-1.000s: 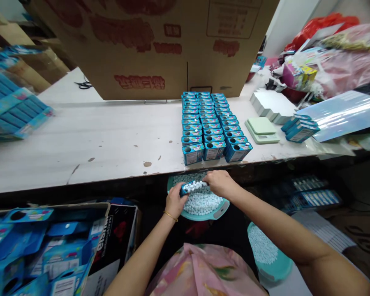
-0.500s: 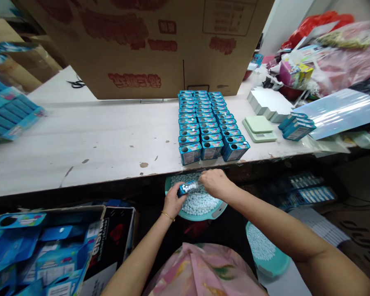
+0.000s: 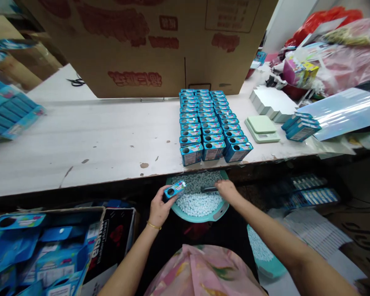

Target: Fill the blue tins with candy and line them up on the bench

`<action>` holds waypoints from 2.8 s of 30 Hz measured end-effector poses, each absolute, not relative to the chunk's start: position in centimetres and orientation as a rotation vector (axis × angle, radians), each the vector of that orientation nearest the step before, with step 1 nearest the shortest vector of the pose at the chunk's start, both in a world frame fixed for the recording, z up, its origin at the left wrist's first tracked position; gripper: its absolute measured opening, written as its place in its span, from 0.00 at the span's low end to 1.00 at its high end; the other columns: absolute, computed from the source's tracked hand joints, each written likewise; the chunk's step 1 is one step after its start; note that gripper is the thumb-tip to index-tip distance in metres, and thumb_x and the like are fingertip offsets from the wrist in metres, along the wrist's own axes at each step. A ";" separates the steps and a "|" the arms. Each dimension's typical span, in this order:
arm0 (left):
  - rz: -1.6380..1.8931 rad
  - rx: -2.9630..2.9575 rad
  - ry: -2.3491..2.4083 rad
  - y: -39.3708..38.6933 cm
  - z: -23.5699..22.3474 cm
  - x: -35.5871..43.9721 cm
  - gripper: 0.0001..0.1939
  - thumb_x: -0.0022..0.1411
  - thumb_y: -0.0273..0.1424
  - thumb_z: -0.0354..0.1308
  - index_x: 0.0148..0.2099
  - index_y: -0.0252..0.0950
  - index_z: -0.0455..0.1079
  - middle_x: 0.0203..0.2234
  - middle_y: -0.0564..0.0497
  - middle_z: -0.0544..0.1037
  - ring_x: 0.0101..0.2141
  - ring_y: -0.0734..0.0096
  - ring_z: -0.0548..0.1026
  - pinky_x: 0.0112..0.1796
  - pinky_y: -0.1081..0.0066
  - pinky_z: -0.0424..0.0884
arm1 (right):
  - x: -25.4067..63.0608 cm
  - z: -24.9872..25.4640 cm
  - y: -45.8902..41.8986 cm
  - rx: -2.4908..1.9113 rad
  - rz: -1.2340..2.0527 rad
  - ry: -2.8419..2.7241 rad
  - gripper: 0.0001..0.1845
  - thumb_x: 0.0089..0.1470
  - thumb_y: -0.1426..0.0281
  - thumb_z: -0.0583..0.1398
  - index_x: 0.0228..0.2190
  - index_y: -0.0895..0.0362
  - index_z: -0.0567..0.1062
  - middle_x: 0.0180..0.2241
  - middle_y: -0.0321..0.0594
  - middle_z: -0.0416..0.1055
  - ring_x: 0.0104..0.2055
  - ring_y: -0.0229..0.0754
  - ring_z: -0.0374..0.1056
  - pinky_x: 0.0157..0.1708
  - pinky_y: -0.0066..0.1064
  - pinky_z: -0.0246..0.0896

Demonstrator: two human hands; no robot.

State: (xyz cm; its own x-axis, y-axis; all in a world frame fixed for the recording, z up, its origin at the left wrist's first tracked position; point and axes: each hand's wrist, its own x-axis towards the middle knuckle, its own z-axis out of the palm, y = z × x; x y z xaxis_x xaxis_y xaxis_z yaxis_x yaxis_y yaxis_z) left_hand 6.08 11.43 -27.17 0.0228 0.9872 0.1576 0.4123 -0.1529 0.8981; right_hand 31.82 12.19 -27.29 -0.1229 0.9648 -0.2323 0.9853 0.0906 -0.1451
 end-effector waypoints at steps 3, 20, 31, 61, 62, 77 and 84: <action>1.120 1.598 1.480 10.9 -27.0 5.2 0.21 0.46 0.37 0.57 0.43 0.36 0.62 0.35 0.50 0.71 0.36 0.69 0.69 0.41 0.68 0.64 | 28.0 -31.2 13.0 2.093 -0.578 2.239 0.19 0.50 0.77 0.47 0.40 0.55 0.71 0.38 0.45 0.71 0.41 0.41 0.65 0.39 0.28 0.55; 1.084 1.729 1.527 10.9 -27.2 7.4 0.18 0.47 0.33 0.55 0.42 0.36 0.64 0.34 0.50 0.72 0.36 0.69 0.70 0.40 0.69 0.65 | 31.5 -21.1 12.0 2.049 -0.780 2.638 0.15 0.49 0.71 0.51 0.36 0.52 0.74 0.37 0.35 0.72 0.40 0.37 0.65 0.37 0.25 0.56; 0.975 1.893 1.495 11.2 -27.9 9.8 0.17 0.47 0.28 0.54 0.43 0.37 0.63 0.36 0.50 0.72 0.38 0.67 0.69 0.41 0.66 0.64 | 26.1 -14.4 10.1 1.612 -0.044 2.539 0.12 0.48 0.75 0.49 0.29 0.59 0.72 0.30 0.47 0.70 0.34 0.43 0.66 0.30 0.29 0.56; 1.196 1.528 1.594 9.5 -26.8 3.6 0.21 0.46 0.37 0.58 0.42 0.36 0.64 0.35 0.50 0.72 0.36 0.69 0.70 0.40 0.68 0.65 | 28.8 -31.8 14.3 2.280 -1.168 2.450 0.17 0.48 0.76 0.51 0.39 0.56 0.73 0.37 0.37 0.73 0.39 0.36 0.67 0.39 0.26 0.59; 1.194 1.539 1.582 9.7 -26.9 3.8 0.20 0.46 0.37 0.58 0.42 0.36 0.63 0.35 0.50 0.72 0.36 0.69 0.70 0.40 0.68 0.65 | 29.3 -31.1 14.1 2.287 -1.205 2.476 0.16 0.48 0.75 0.51 0.38 0.56 0.73 0.35 0.37 0.73 0.38 0.36 0.67 0.38 0.26 0.59; 1.041 1.849 1.538 10.7 -27.1 8.8 0.17 0.47 0.27 0.54 0.43 0.36 0.64 0.37 0.49 0.72 0.39 0.67 0.68 0.42 0.67 0.63 | 28.3 -15.8 11.7 1.656 -0.309 2.562 0.17 0.43 0.77 0.51 0.31 0.52 0.74 0.34 0.40 0.72 0.39 0.42 0.66 0.33 0.28 0.56; 1.045 1.883 1.534 10.4 -27.5 8.8 0.18 0.47 0.25 0.53 0.43 0.37 0.64 0.37 0.49 0.72 0.39 0.67 0.68 0.41 0.66 0.64 | 25.5 -13.9 10.5 1.516 -0.055 2.547 0.14 0.49 0.75 0.47 0.32 0.59 0.71 0.30 0.47 0.70 0.35 0.46 0.67 0.30 0.33 0.58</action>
